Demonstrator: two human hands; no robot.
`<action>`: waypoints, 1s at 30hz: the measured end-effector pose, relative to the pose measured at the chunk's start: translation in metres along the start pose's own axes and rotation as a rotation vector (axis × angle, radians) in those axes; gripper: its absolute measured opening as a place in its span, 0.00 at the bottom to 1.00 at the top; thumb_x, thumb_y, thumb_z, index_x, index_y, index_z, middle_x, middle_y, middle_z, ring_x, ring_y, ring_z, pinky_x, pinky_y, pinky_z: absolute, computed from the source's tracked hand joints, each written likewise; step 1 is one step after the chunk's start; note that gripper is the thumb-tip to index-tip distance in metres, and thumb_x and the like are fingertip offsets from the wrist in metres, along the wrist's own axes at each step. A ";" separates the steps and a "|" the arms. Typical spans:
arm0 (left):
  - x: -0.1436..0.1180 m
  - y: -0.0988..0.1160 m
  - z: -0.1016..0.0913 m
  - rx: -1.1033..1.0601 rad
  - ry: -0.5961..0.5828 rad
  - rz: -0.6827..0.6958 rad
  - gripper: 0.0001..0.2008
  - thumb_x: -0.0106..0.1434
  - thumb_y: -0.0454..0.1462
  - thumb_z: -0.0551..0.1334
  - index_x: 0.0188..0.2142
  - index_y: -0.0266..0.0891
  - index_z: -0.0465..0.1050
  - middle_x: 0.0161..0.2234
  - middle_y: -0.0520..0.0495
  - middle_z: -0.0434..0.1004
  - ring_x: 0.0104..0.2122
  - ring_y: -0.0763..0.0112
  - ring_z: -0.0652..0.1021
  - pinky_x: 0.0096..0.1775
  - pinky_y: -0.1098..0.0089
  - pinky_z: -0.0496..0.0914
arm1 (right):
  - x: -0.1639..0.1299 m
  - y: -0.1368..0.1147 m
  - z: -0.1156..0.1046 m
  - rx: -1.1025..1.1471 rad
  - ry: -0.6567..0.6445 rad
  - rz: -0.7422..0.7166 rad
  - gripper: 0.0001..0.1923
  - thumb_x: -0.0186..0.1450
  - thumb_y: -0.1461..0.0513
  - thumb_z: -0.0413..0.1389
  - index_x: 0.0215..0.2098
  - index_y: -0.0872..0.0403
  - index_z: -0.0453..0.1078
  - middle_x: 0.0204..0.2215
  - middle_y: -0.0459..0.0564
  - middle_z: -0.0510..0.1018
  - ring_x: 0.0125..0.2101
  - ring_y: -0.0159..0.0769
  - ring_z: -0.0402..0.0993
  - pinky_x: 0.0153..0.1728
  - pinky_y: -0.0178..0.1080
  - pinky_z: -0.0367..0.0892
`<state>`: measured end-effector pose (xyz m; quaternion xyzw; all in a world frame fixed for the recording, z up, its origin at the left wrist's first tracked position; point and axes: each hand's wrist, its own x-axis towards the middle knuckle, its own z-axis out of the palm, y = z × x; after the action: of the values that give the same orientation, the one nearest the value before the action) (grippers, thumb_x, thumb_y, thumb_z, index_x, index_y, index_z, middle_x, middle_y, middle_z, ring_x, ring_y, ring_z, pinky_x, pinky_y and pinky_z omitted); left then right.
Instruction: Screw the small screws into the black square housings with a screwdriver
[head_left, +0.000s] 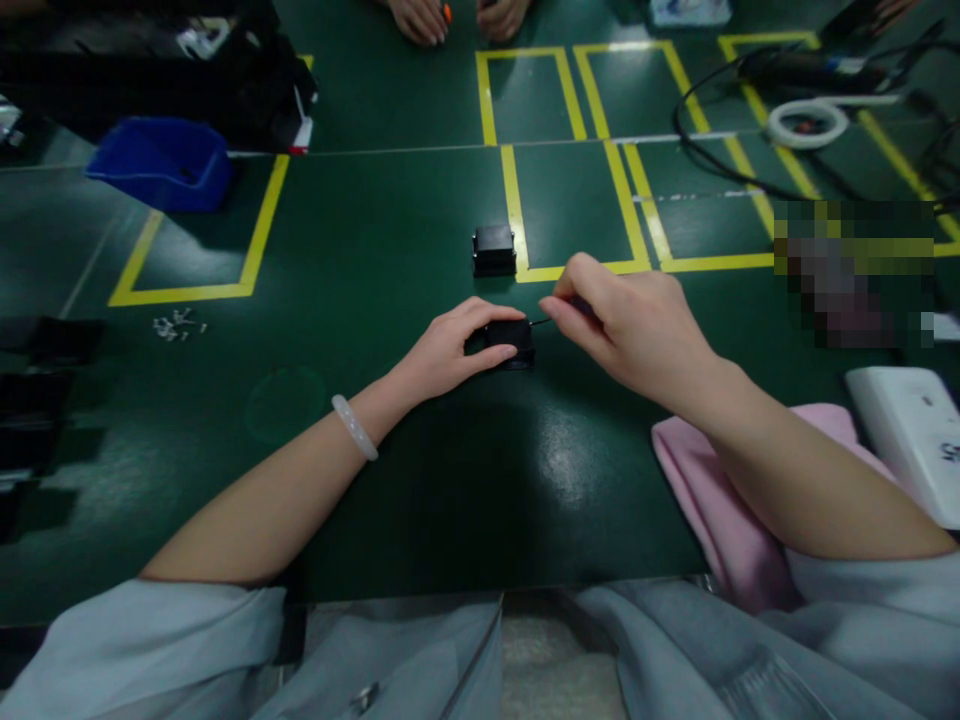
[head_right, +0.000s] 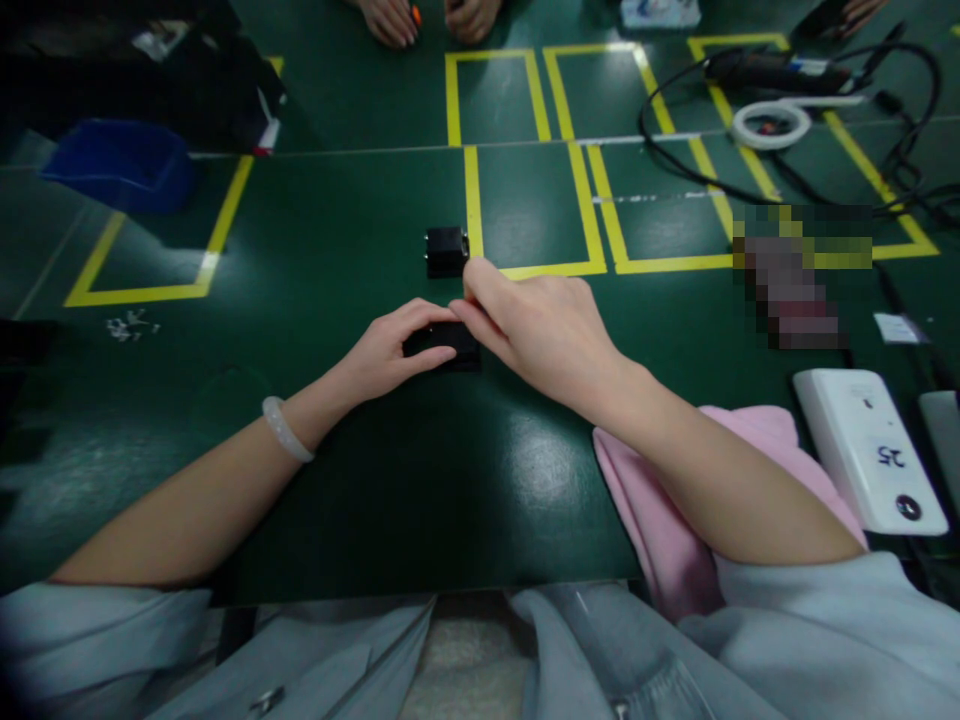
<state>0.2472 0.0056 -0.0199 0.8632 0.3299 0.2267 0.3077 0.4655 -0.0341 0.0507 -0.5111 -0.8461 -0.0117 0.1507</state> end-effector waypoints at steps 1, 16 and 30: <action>0.000 0.000 0.000 0.003 0.000 -0.001 0.19 0.66 0.44 0.58 0.54 0.40 0.68 0.48 0.45 0.72 0.47 0.65 0.73 0.49 0.67 0.66 | 0.000 0.000 0.000 0.004 -0.005 0.013 0.16 0.70 0.54 0.41 0.41 0.55 0.65 0.25 0.46 0.73 0.23 0.31 0.68 0.23 0.34 0.53; 0.001 -0.002 0.001 0.008 -0.001 0.013 0.19 0.67 0.44 0.59 0.54 0.39 0.68 0.48 0.45 0.72 0.48 0.66 0.73 0.50 0.67 0.66 | 0.000 0.000 0.000 0.054 0.019 0.046 0.15 0.69 0.58 0.42 0.46 0.57 0.63 0.31 0.49 0.76 0.26 0.34 0.71 0.24 0.35 0.54; 0.000 0.000 0.000 0.022 -0.006 -0.011 0.19 0.66 0.45 0.58 0.54 0.40 0.68 0.48 0.44 0.72 0.48 0.64 0.73 0.50 0.66 0.67 | 0.001 0.000 0.001 0.031 0.030 0.042 0.14 0.69 0.56 0.42 0.45 0.55 0.64 0.29 0.48 0.75 0.25 0.32 0.70 0.23 0.35 0.54</action>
<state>0.2475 0.0061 -0.0203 0.8654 0.3360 0.2187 0.3005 0.4652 -0.0333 0.0503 -0.5259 -0.8331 -0.0028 0.1714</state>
